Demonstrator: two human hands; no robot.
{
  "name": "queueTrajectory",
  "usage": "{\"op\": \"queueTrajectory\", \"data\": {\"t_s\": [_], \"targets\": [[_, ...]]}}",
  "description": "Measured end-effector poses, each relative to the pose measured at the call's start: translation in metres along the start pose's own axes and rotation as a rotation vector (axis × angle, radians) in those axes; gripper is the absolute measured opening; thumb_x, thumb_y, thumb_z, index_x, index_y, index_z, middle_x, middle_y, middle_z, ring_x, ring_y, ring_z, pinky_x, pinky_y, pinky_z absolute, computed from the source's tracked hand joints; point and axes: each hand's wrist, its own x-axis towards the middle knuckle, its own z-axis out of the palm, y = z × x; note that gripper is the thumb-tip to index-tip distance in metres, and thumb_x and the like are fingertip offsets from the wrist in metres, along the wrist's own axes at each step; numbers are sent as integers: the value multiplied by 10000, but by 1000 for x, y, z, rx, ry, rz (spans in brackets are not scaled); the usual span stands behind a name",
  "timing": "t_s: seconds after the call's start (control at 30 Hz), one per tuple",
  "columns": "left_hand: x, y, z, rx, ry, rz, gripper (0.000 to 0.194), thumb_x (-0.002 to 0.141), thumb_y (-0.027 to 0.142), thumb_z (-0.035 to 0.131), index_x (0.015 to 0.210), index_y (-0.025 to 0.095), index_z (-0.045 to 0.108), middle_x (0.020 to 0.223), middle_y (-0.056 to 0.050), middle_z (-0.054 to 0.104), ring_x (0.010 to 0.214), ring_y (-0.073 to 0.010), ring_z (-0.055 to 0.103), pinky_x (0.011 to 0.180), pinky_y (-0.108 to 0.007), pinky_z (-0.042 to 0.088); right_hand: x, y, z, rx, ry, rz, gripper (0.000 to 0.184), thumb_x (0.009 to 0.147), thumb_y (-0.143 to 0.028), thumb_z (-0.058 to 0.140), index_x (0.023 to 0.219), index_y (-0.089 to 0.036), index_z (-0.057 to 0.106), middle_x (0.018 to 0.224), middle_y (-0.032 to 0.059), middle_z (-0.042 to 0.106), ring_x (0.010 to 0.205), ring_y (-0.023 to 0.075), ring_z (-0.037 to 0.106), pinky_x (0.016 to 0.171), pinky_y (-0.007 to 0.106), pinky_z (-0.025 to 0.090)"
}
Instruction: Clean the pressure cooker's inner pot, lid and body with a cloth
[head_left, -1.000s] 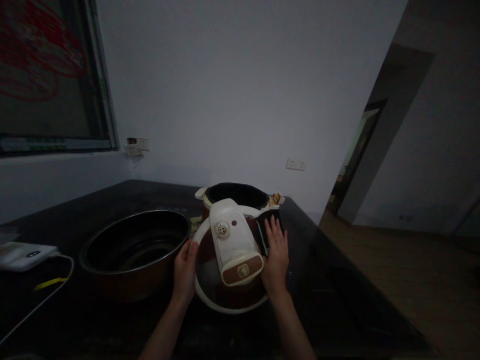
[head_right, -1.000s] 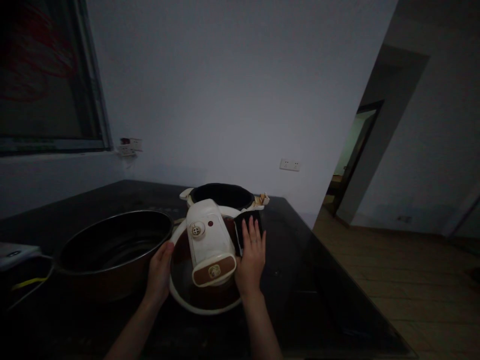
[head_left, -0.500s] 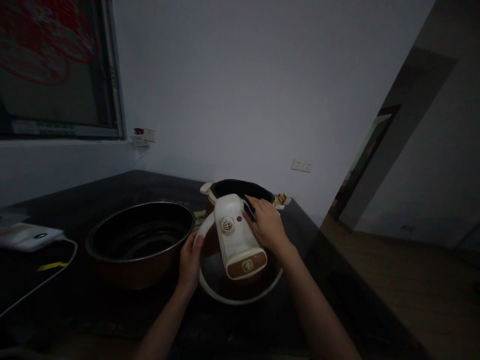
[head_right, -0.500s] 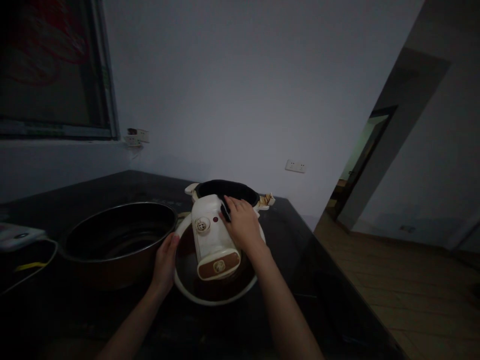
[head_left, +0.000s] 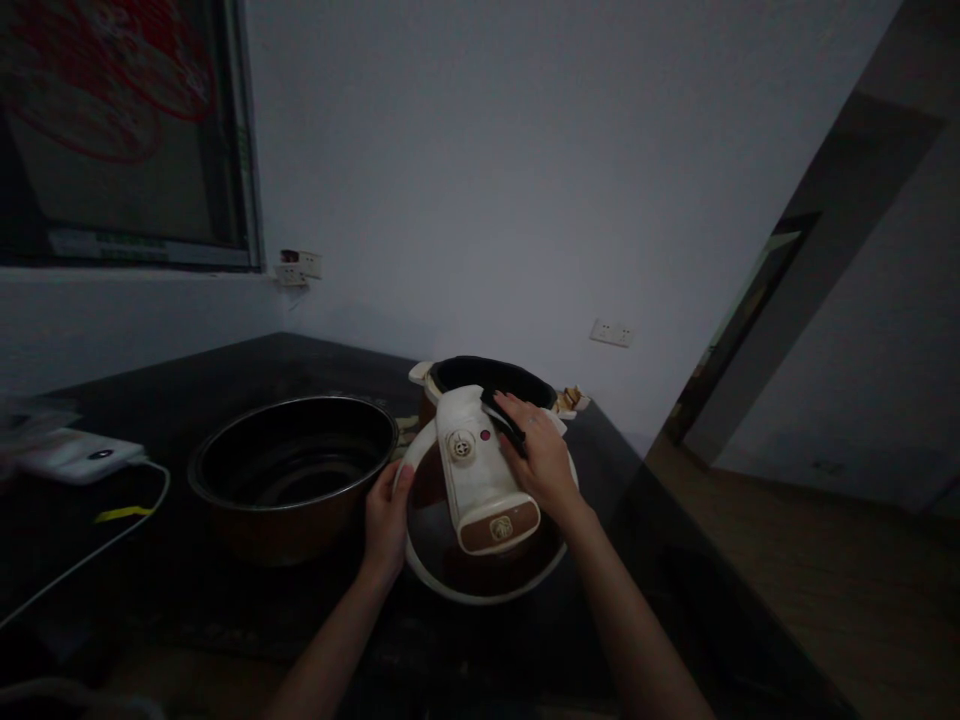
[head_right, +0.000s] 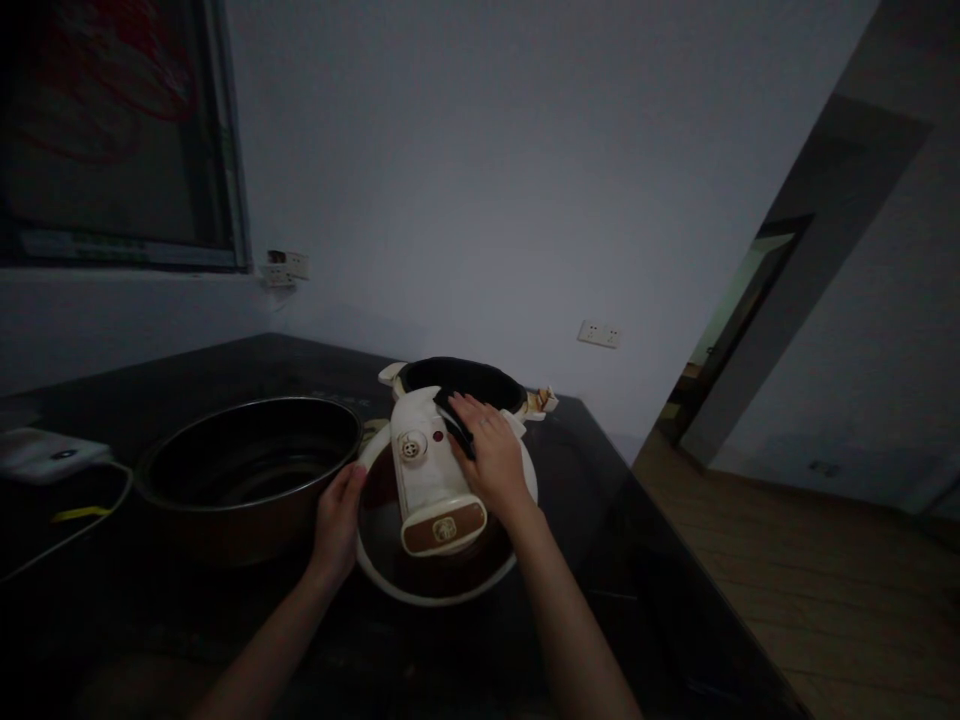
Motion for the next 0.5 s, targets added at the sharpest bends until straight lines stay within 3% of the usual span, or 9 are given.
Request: {"op": "queueTrajectory", "data": {"t_s": [0.23, 0.33, 0.5], "targets": [[1, 1, -2, 42, -22, 11, 450, 740, 531, 670, 961, 139, 646, 925, -70, 700, 882, -232, 648, 799, -318, 487, -59, 9, 1, 64, 24, -21, 576, 876, -181, 468, 1434, -274, 365, 1430, 61, 484, 1366, 228, 380, 1120, 509, 310], [2, 0, -3, 67, -4, 7, 511, 744, 543, 659, 1061, 143, 634, 1073, -101, 687, 1005, -258, 633, 886, -346, 467, -102, 1, 13, 54, 89, 82, 666, 848, -79, 387, 1472, -288, 282, 1459, 49, 446, 1390, 223, 331, 1128, 530, 297], [3, 0, -4, 167, -6, 89, 525, 803, 549, 592, 1189, 195, 608, 1286, -104, 603, 1212, -274, 533, 1028, -380, 388, -156, -14, 28, 62, 176, 271, 674, 863, -99, 381, 1484, -318, 237, 1503, 34, 374, 1396, 234, 316, 1083, 516, 378]]}}
